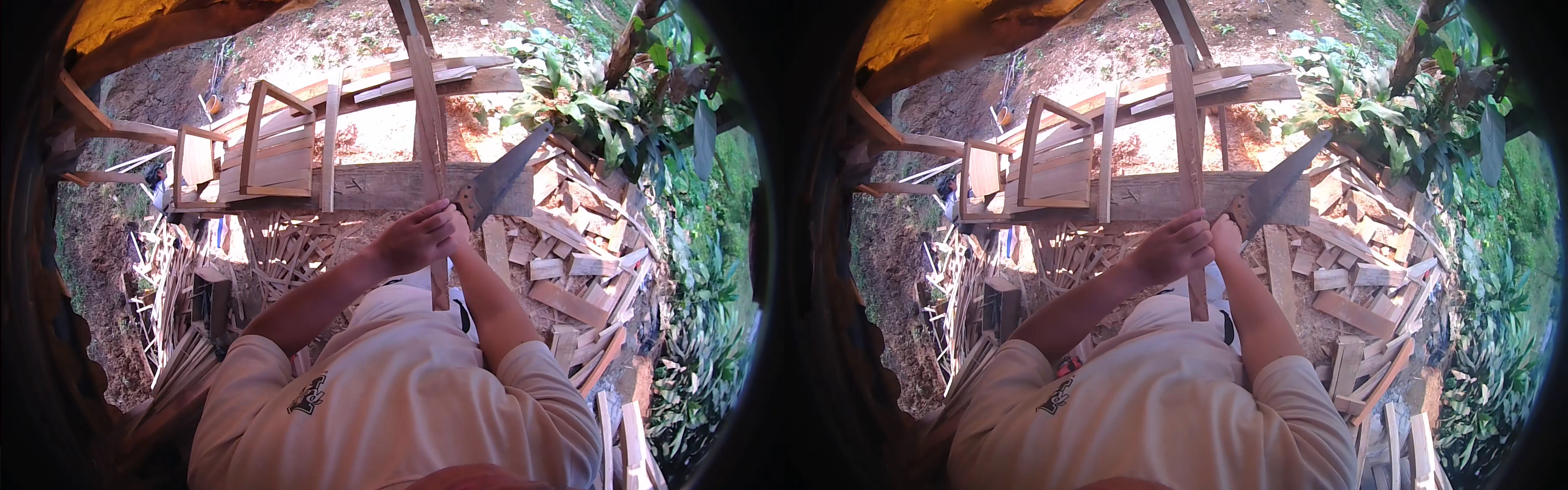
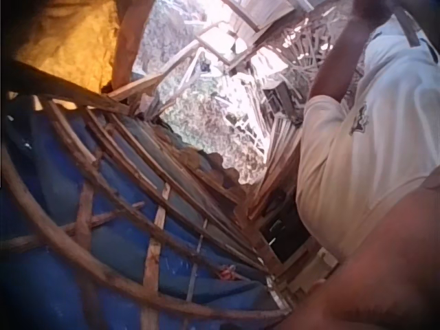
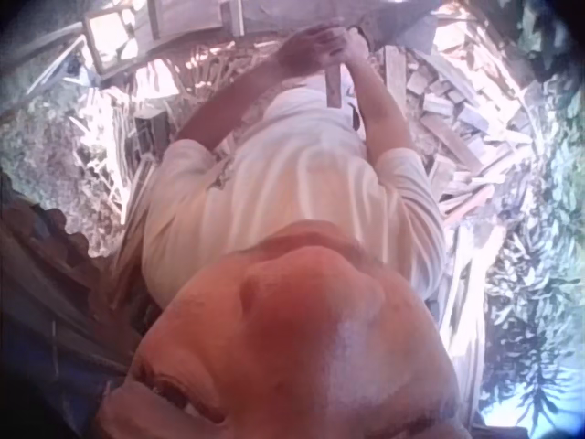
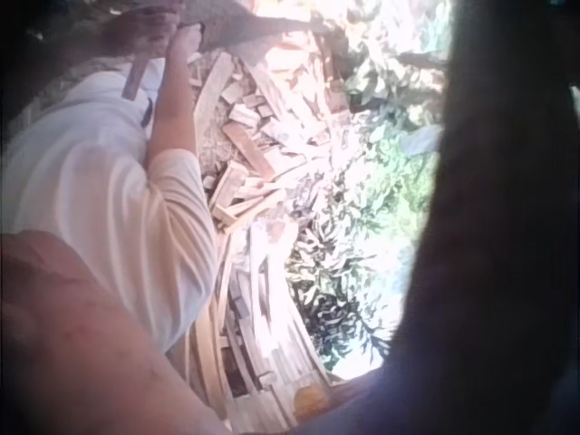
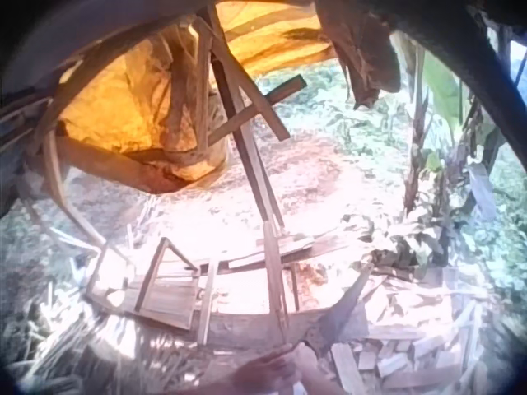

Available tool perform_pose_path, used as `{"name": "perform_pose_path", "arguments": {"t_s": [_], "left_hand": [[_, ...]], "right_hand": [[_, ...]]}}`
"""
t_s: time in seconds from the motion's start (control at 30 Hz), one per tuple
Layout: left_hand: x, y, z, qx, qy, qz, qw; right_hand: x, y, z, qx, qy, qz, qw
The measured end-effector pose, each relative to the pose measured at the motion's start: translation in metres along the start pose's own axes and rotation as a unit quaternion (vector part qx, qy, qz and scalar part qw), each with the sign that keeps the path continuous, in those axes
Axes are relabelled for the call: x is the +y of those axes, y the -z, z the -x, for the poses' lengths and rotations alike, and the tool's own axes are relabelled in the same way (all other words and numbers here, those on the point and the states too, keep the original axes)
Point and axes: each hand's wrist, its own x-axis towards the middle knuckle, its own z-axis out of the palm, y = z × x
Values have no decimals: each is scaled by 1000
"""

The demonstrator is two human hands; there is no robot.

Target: The person uses a machete to split thin wooden planks into smaller pieces. They repeatedly position each plank on a wooden frame and strike it with the blade, then set the split pieces aside. The process continues with multiple planks in an outdoor area with scattered wood debris.

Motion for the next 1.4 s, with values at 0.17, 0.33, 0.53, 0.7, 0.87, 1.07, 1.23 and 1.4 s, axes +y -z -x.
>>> {"name": "perform_pose_path", "arguments": {"t_s": [0.17,0.33,0.53,0.7,0.87,1.07,1.23,1.4], "left_hand": [[-4,-12,-7,-3,20,32,999],[-6,-6,-43,41,28,104,993],[15,15,-77,65,6,182,981],[66,27,-119,90,-60,251,962],[89,44,-134,48,-139,338,930],[83,89,-124,35,-228,359,904],[2,85,-135,3,-172,114,978],[-16,72,-148,-46,-268,124,954]], "right_hand": [[-12,34,2,-61,-53,-31,996],[-15,79,-3,-28,-87,-183,979],[-48,278,30,-15,-131,-610,781],[-66,388,86,-15,-59,-498,865],[-80,409,142,-32,-155,-524,837],[-81,389,212,24,63,-457,887],[-105,408,260,-6,-93,-556,826],[-112,406,284,-24,-112,-548,829]]}}
